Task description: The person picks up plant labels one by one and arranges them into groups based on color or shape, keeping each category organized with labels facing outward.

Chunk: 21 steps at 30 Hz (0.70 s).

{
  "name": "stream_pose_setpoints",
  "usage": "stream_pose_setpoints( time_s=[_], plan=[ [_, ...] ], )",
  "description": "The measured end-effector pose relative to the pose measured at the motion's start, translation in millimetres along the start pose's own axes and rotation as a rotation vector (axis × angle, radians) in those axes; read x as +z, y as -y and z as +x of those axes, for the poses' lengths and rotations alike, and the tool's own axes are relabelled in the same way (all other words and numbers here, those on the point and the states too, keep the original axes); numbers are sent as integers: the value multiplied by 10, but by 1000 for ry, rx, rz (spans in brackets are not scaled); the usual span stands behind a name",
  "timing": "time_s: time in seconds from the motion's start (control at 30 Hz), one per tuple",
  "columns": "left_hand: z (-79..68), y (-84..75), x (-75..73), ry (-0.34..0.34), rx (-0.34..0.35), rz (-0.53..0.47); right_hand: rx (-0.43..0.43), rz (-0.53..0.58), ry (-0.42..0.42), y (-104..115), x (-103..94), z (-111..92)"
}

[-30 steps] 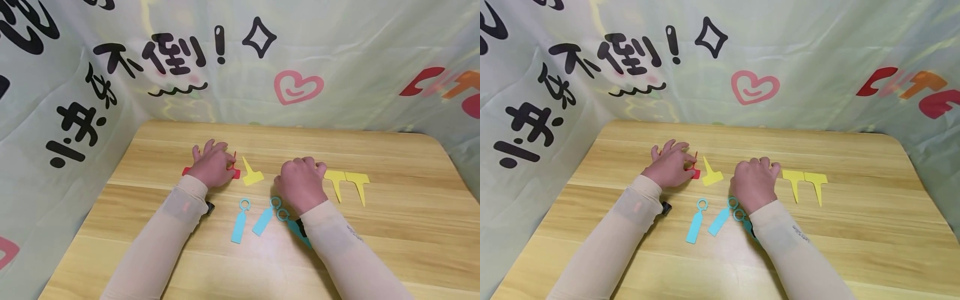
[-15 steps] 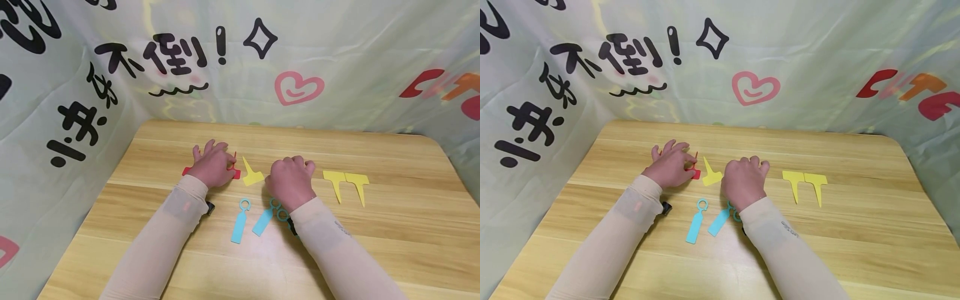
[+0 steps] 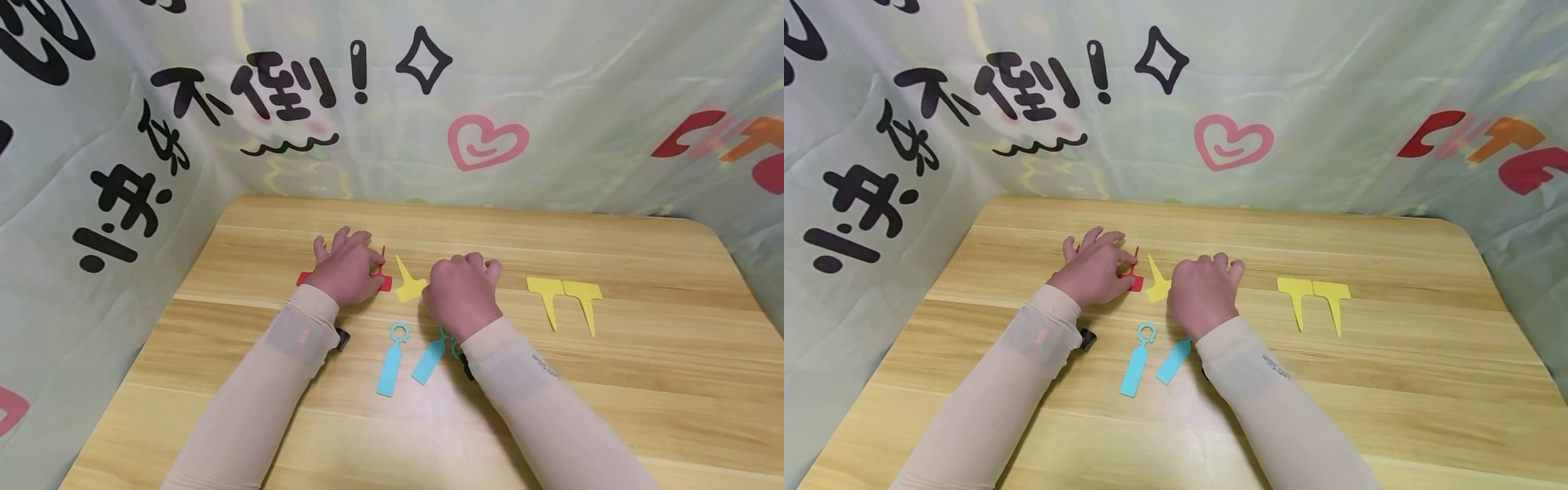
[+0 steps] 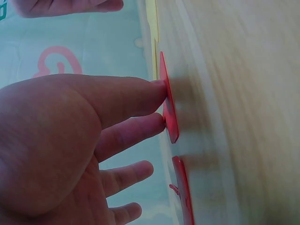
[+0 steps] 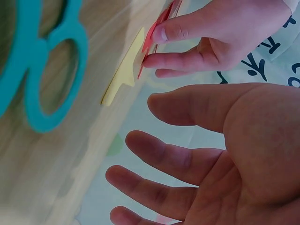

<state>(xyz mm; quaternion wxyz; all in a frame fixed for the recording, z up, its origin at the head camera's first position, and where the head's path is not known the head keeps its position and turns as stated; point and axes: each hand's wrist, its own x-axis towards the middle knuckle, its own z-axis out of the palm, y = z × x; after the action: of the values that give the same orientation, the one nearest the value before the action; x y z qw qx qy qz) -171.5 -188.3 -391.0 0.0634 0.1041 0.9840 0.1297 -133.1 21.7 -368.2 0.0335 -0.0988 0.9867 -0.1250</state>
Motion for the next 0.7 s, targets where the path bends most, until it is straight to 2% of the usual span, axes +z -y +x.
stream_pose_setpoints(
  time_s=[0.7],
  plan=[
    [-2, 2, -8, -6, -4, 19, 5, -41, 39, 216, 45, 146]
  ],
)
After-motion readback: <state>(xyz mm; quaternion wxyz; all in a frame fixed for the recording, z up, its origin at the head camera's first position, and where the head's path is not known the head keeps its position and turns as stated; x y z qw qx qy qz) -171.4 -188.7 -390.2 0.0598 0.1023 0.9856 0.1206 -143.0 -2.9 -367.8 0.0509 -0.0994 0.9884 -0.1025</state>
